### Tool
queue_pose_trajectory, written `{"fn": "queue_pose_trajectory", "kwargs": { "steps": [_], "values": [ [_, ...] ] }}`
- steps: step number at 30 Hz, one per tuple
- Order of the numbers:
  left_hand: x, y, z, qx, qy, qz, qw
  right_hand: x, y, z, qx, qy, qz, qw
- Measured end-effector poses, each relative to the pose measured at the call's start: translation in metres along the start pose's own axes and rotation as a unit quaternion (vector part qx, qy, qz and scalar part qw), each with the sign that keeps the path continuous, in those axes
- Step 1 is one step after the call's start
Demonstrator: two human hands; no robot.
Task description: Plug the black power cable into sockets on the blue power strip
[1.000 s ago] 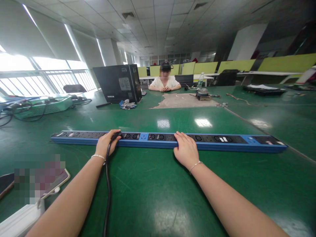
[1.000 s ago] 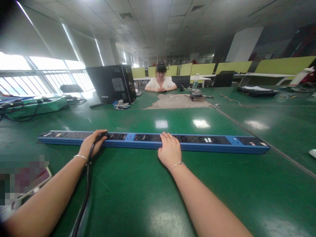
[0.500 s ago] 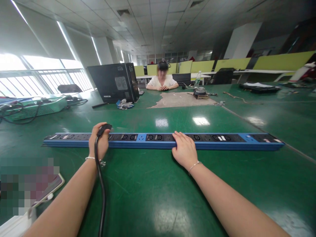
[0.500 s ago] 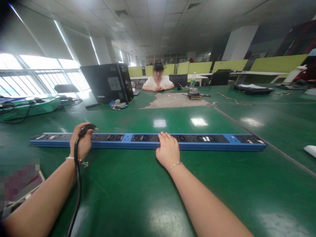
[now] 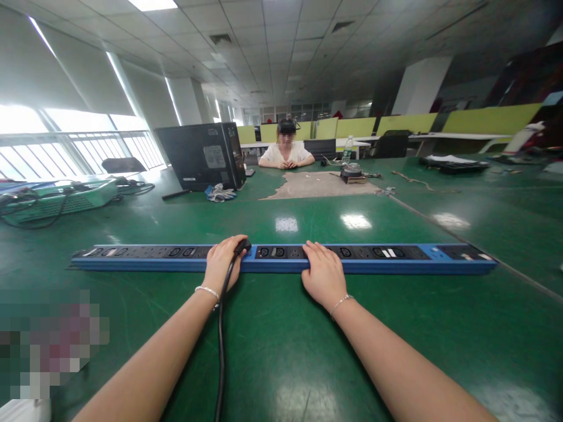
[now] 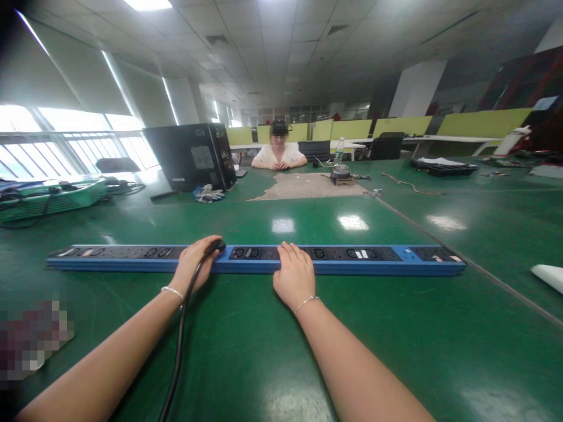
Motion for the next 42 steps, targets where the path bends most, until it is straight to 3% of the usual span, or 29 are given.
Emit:
{"fn": "queue_pose_trajectory", "kwargs": {
  "steps": [9,17,24,31,39,42],
  "values": [
    [0.006,-0.004,-0.004,-0.11,-0.06,-0.018,0.992,0.0,0.0,-0.001,-0.004,-0.002,0.001,1.0],
    [0.012,0.003,-0.009,-0.132,-0.098,0.018,0.986,0.0,0.002,0.0,-0.001,-0.003,0.006,1.0],
    [0.004,0.004,-0.012,-0.125,-0.053,0.049,0.99,0.0,0.0,0.0,0.0,-0.002,0.007,1.0],
    [0.002,0.001,-0.007,-0.1,-0.057,0.053,0.992,0.0,0.002,0.001,-0.002,0.002,0.011,1.0],
    [0.004,-0.008,-0.004,-0.015,-0.043,0.024,0.999,-0.001,0.002,0.001,-0.003,-0.009,0.017,1.0],
    [-0.001,0.008,0.002,0.05,0.019,-0.048,0.997,-0.002,0.002,0.0,-0.009,-0.017,0.02,1.0]
  ]
}}
Point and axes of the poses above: each hand's wrist, its own x-axis away from the middle knuckle, its own y-axis out of the back of the hand, z = x × y, the point moved 4 cm from there along -x, towards the middle knuckle, and after that the axes turned 12 degrees about -x, right-handed, at the moved point
